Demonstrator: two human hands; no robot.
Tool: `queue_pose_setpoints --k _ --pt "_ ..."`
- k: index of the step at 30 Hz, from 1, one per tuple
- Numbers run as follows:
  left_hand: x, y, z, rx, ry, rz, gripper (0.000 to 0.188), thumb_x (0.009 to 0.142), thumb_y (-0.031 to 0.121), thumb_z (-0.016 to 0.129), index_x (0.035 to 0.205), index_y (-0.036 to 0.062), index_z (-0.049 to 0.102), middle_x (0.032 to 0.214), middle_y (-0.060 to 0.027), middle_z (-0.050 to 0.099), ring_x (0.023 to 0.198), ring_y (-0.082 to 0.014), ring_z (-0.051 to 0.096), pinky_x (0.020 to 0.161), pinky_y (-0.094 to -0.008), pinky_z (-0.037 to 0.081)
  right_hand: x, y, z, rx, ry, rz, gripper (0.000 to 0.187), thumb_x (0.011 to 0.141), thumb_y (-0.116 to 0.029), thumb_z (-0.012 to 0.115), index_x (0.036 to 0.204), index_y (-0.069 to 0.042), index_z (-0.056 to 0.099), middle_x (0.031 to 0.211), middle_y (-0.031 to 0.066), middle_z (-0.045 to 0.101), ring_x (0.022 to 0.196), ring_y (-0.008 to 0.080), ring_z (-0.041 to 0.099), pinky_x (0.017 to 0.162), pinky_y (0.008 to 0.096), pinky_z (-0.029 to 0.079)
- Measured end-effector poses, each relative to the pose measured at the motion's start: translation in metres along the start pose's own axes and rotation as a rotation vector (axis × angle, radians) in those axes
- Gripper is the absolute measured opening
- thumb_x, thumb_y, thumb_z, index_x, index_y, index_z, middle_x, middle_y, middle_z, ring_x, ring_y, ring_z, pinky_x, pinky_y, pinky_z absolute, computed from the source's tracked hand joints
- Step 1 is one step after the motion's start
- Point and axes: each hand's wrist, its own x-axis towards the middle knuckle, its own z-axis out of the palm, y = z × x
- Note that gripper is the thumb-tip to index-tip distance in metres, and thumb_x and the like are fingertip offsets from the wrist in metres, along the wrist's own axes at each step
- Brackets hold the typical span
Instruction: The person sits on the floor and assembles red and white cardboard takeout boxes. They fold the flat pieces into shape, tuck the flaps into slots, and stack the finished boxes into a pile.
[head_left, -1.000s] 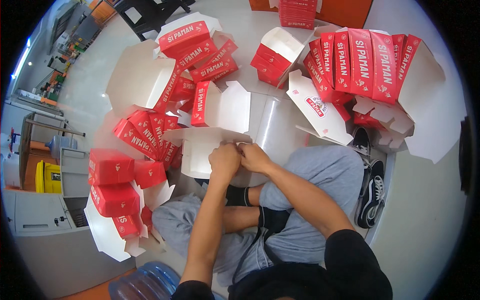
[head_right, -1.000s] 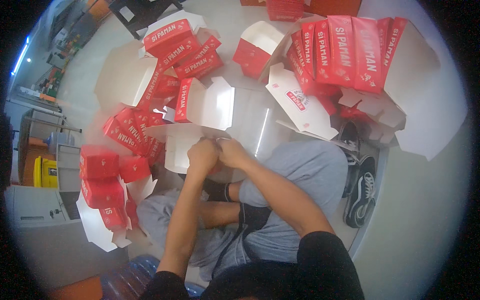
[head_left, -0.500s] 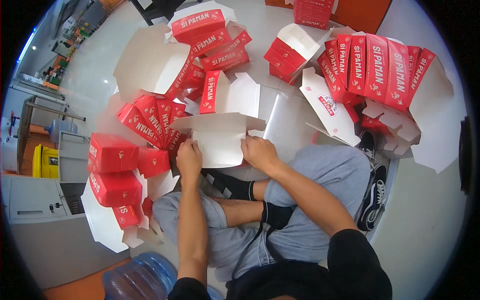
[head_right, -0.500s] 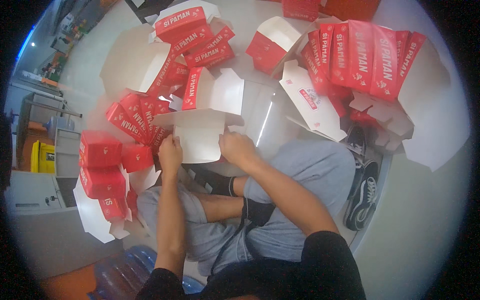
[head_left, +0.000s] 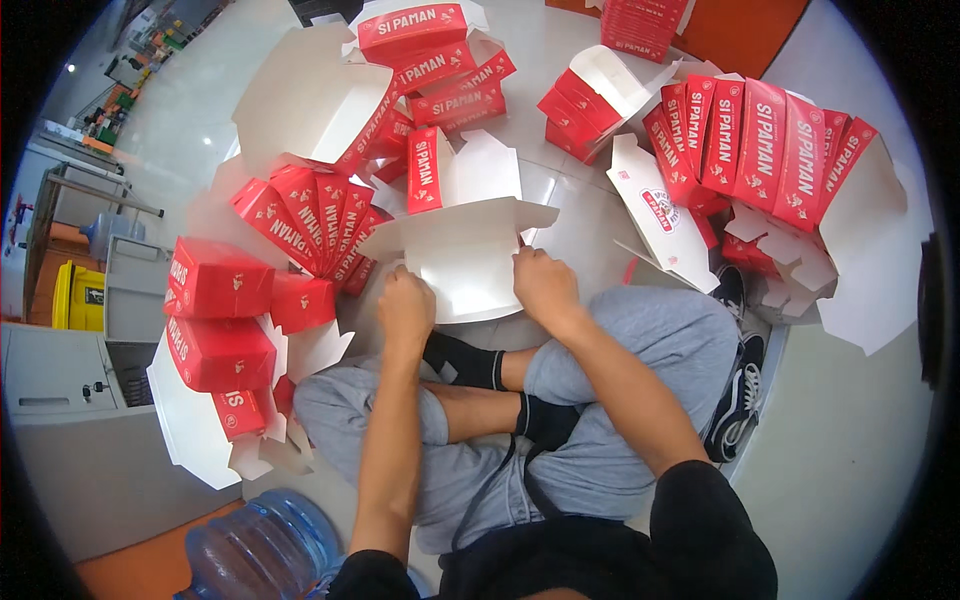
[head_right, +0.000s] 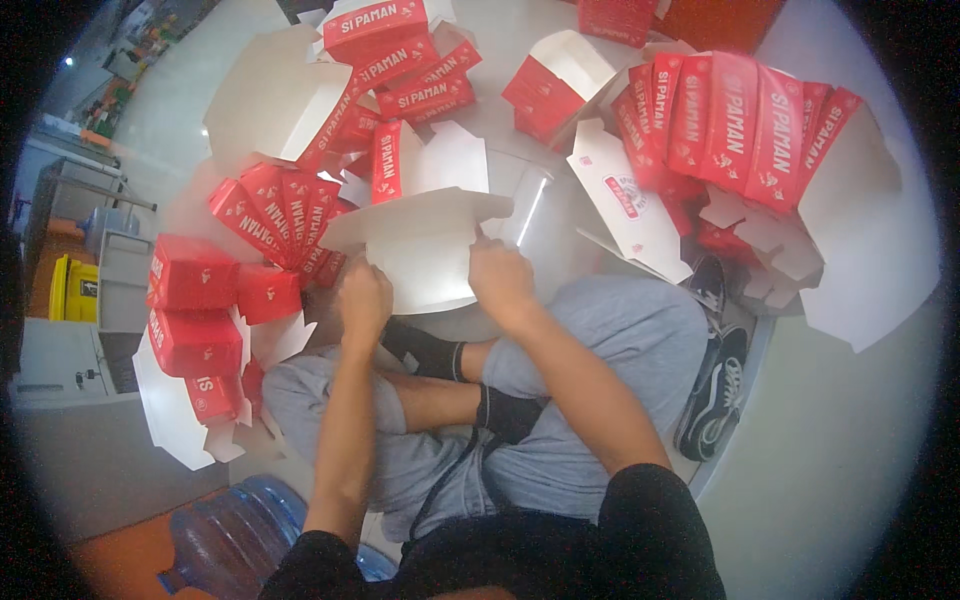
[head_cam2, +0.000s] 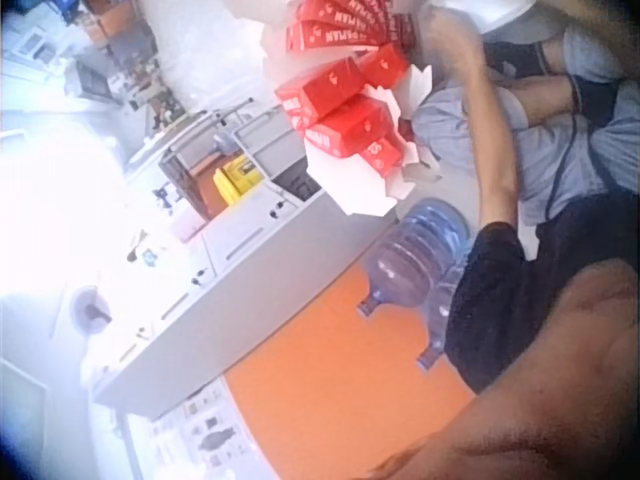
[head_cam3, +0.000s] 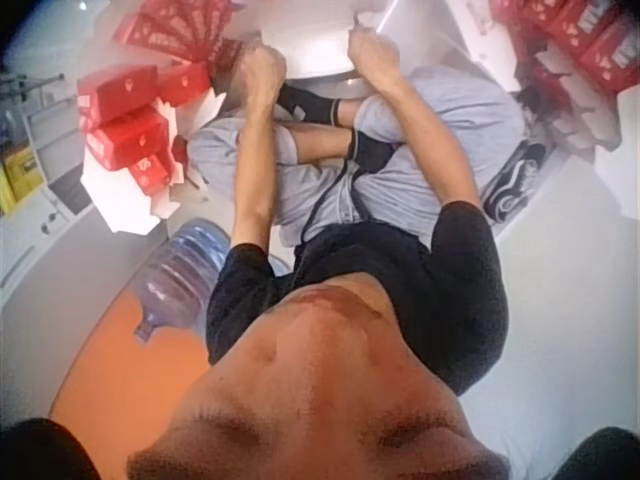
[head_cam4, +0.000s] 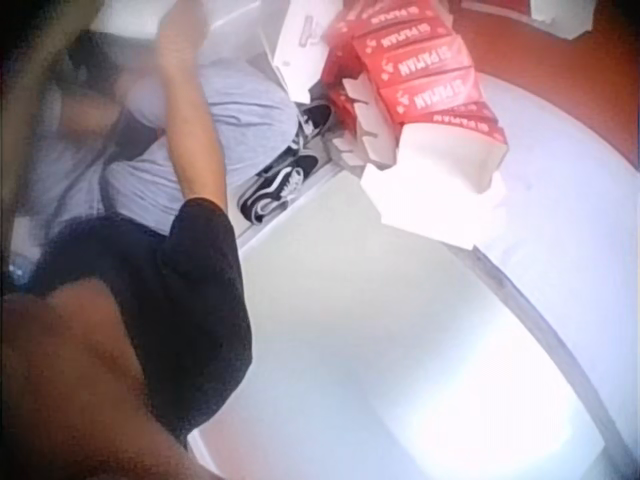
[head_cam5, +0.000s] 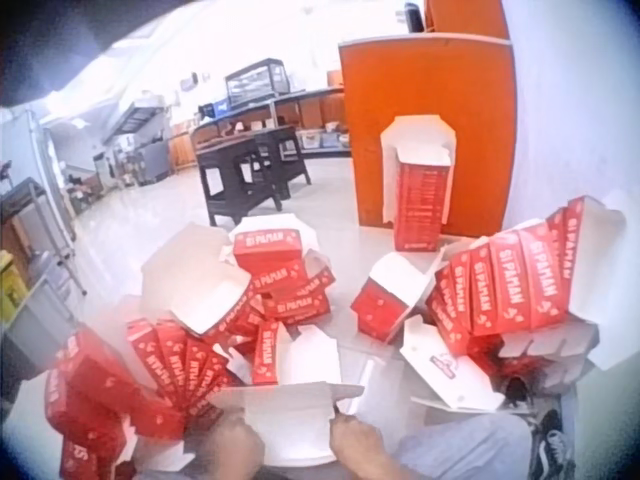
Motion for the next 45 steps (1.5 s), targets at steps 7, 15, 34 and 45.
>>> queue_pose_setpoints --k 7,15,34,45 --pt "0.007 0.014 -0.005 -0.054 0.024 -0.106 0.044 0.106 0.032 0.04 0.11 -0.0021 0.067 0.104 -0.0295 0.07 0.092 -0.054 0.067 0.082 -0.0606 0.052 0.004 0.007 -0.014 -0.033 -0.099 0.037 0.028 0.098 -0.017 0.049 0.094 0.004 0.067 0.088 0.0258 0.072 0.075 0.0431 0.072 0.07 0.0525 0.058" --pt "0.002 0.01 -0.007 -0.036 -0.058 0.023 0.045 0.104 0.027 0.041 0.093 -0.0021 0.072 0.089 -0.0312 0.071 0.085 -0.0514 0.069 0.078 -0.0592 0.054 0.003 0.008 -0.028 -0.125 -0.229 0.044 0.026 0.092 -0.015 0.05 0.094 0.002 0.07 0.089 0.0257 0.073 0.08 0.0425 0.073 0.075 0.0537 0.057" --pt "-0.009 0.005 -0.028 -0.148 -0.066 -0.091 0.042 0.104 0.039 0.048 0.109 0.002 0.068 0.098 -0.025 0.073 0.086 -0.0475 0.071 0.08 -0.0582 0.054 0.098 -0.08 -0.12 0.416 0.342 -0.154 0.03 0.091 -0.03 0.07 0.089 0.0 0.068 0.084 0.0182 0.069 0.08 0.034 0.068 0.074 0.0457 0.051" --pt "-0.003 -0.002 -0.021 -0.24 -0.142 -0.057 0.036 0.102 0.03 0.05 0.106 -0.0014 0.069 0.106 -0.026 0.071 0.097 -0.0473 0.068 0.086 -0.0567 0.053 0.199 -0.098 -0.033 0.697 -0.885 0.273 0.046 0.095 -0.032 0.067 0.137 -0.016 0.059 0.141 0.0081 0.058 0.124 0.0304 0.059 0.1 0.0533 0.047"
